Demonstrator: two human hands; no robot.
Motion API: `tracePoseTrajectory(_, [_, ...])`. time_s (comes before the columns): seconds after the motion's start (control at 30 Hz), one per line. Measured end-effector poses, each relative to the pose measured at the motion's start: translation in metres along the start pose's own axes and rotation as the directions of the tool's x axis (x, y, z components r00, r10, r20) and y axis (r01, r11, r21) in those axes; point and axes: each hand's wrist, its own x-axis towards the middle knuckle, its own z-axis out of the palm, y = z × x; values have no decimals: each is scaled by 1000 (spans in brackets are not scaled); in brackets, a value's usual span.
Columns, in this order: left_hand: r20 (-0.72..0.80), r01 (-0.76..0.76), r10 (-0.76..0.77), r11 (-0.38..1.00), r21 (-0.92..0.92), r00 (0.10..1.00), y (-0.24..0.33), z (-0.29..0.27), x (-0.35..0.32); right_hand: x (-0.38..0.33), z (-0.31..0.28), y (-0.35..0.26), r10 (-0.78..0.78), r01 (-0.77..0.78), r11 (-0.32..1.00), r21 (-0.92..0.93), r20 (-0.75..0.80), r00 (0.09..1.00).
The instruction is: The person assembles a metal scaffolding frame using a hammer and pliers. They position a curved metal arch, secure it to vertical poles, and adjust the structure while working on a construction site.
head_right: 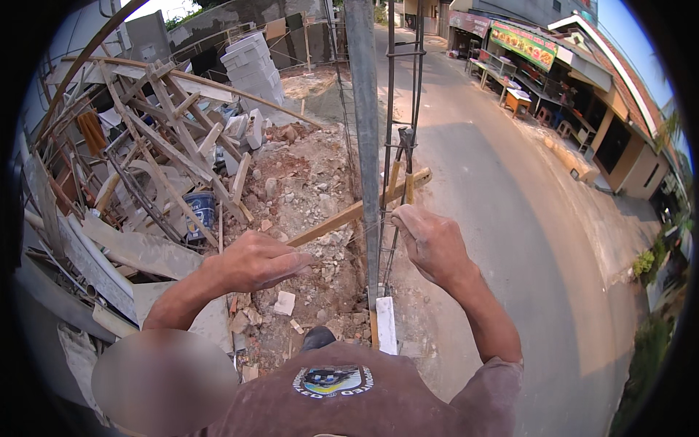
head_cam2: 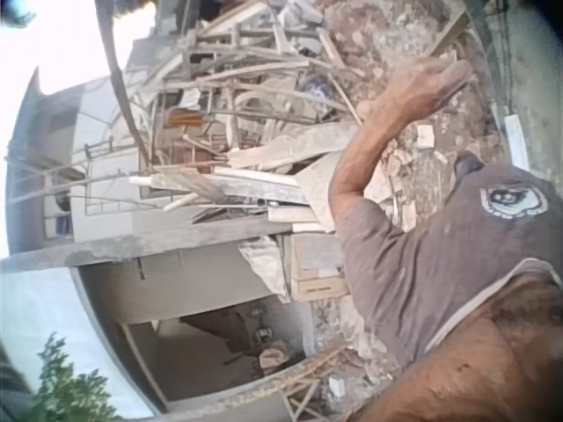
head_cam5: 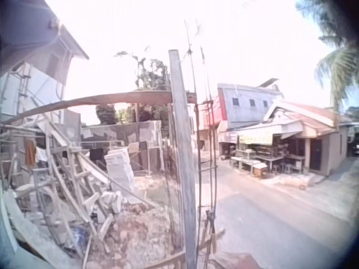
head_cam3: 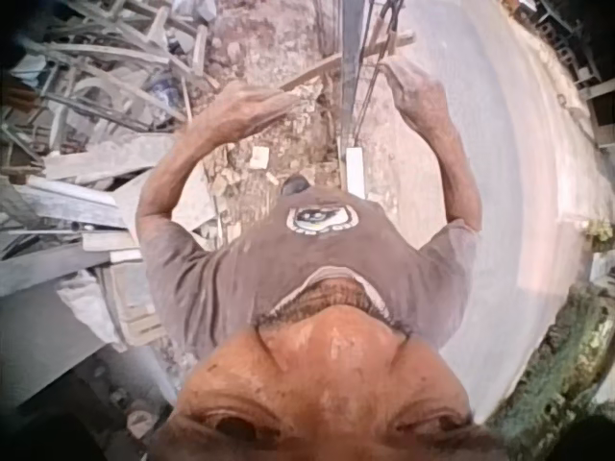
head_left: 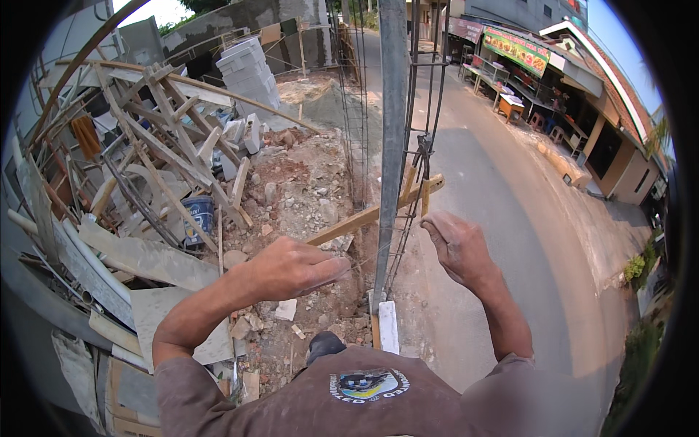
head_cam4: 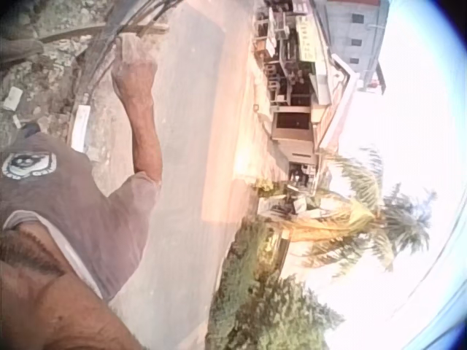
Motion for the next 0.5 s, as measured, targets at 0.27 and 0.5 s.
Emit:
tracePoseTrajectory(0.27, [-25, -124, 126, 989, 84, 992, -23, 23, -6, -16, -10, -8, -9, 39, 936, 349, -88, 996])
tracePoseTrajectory(0.5, [-57, -21, 29, 990, 138, 998, -52, 6, 0, -20, -5, -21, -137, -16, 866, 500, 268, 954])
